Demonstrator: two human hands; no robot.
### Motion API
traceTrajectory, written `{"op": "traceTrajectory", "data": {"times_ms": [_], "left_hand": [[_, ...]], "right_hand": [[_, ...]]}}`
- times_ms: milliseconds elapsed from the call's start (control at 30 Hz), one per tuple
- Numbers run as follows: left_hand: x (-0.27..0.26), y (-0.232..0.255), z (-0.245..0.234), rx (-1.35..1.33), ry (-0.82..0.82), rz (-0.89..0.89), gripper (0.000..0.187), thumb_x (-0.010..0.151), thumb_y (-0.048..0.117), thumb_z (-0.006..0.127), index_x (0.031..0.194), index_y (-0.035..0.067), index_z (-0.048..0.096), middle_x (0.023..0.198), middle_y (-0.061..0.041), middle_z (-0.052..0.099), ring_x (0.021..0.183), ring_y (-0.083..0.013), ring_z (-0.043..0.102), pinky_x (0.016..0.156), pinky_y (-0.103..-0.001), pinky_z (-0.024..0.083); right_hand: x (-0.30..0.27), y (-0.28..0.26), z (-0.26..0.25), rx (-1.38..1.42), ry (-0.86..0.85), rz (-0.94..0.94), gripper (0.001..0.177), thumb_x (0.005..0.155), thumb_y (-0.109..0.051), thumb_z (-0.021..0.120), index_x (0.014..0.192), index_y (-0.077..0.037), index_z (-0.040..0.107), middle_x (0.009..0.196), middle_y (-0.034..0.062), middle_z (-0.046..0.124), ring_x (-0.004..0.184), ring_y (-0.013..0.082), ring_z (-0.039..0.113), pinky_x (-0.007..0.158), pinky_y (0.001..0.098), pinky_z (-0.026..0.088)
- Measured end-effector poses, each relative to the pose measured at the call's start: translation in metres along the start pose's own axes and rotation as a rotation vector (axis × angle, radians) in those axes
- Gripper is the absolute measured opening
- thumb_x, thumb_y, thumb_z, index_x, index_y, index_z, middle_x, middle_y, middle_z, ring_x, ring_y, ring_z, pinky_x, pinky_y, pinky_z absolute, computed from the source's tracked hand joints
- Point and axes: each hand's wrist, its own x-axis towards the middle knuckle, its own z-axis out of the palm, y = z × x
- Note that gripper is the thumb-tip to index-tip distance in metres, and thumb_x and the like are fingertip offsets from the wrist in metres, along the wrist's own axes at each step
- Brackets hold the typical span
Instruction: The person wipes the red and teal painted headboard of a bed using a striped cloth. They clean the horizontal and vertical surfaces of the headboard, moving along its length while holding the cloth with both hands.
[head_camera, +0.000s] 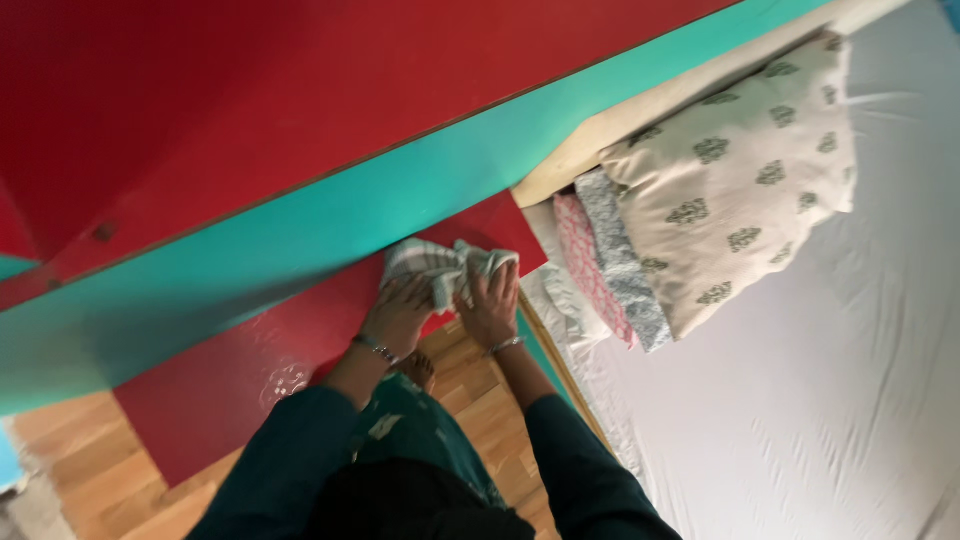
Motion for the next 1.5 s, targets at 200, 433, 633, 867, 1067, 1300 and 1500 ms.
{"op": "traceTrajectory", "data": {"times_ms": [200,433,633,867,1067,1300,1500], "left_hand": [[-0.172,-0.013,-0.045,0.030,-0.270,-0.244,0.035,0.095,0.019,0.053,0.125,0.006,0.064,0.156,-0.008,0.044,0.155,-0.0247,0.022,0.124,-0.055,0.019],[-0.387,-0.056,-0.025,0.059,0.092,-0.457,0.029,0.084,0.006,0.060,0.111,0.000,0.067,0.150,-0.016,0.054,0.150,-0.0273,0.038,0.119,-0.048,0.037],[-0.504,-0.058,0.008,-0.046,-0.031,-0.865,0.041,0.085,0.000,0.056,0.125,0.006,0.066,0.146,-0.014,0.058,0.127,-0.0299,0.060,0.092,-0.043,0.055],[-0.495,-0.015,-0.059,-0.077,0.544,-0.698,0.040,0.078,0.010,0.068,0.116,-0.001,0.066,0.118,-0.020,0.069,0.120,-0.0399,0.063,0.113,-0.054,0.044],[-0.389,-0.008,-0.094,-0.194,0.663,-0.392,0.038,0.082,0.011,0.069,0.117,-0.002,0.066,0.125,-0.022,0.066,0.119,-0.0389,0.062,0.104,-0.049,0.050],[-0.261,-0.037,-0.075,-0.073,0.249,-0.236,0.031,0.083,0.015,0.068,0.112,0.003,0.069,0.118,-0.014,0.061,0.109,-0.0307,0.059,0.088,-0.045,0.053],[-0.322,-0.080,-0.038,0.166,0.477,-0.386,0.026,0.077,0.008,0.064,0.102,0.004,0.070,0.119,-0.010,0.064,0.111,-0.0302,0.060,0.093,-0.042,0.054]], "right_hand": [[-0.054,-0.164,-0.023,0.190,-0.456,-0.056,0.093,0.092,-0.047,0.069,0.160,-0.002,0.026,0.158,0.0387,0.016,0.143,0.0691,-0.001,0.115,0.0796,0.011],[-0.093,-0.324,-0.014,0.262,-0.757,-0.540,0.090,0.097,-0.036,0.067,0.161,0.000,0.016,0.166,0.0338,0.000,0.143,0.0688,-0.020,0.115,0.0803,0.006],[-0.102,-0.437,0.039,0.476,-0.954,-0.640,0.099,0.082,-0.005,0.068,0.167,-0.017,0.019,0.165,0.0262,0.017,0.153,0.0467,0.014,0.104,0.0500,0.049],[-0.099,-0.420,-0.016,0.828,-0.697,-0.602,0.064,0.090,-0.018,0.074,0.152,-0.016,0.056,0.143,0.0140,0.061,0.123,0.0337,0.067,0.097,0.0435,0.057],[-0.074,-0.296,-0.087,0.838,-0.535,0.014,0.055,0.090,-0.024,0.068,0.140,-0.008,0.053,0.129,0.0120,0.071,0.093,0.0240,0.077,0.079,0.0372,0.064],[-0.045,-0.217,-0.036,0.322,-0.227,0.033,0.063,0.092,-0.035,0.069,0.146,-0.010,0.048,0.141,0.0199,0.056,0.128,0.0366,0.058,0.097,0.0532,0.055],[-0.057,-0.318,0.026,0.007,-0.532,-0.266,0.073,0.098,-0.045,0.060,0.158,-0.015,0.032,0.163,0.0342,0.010,0.150,0.0556,0.012,0.108,0.0734,0.026]]}}
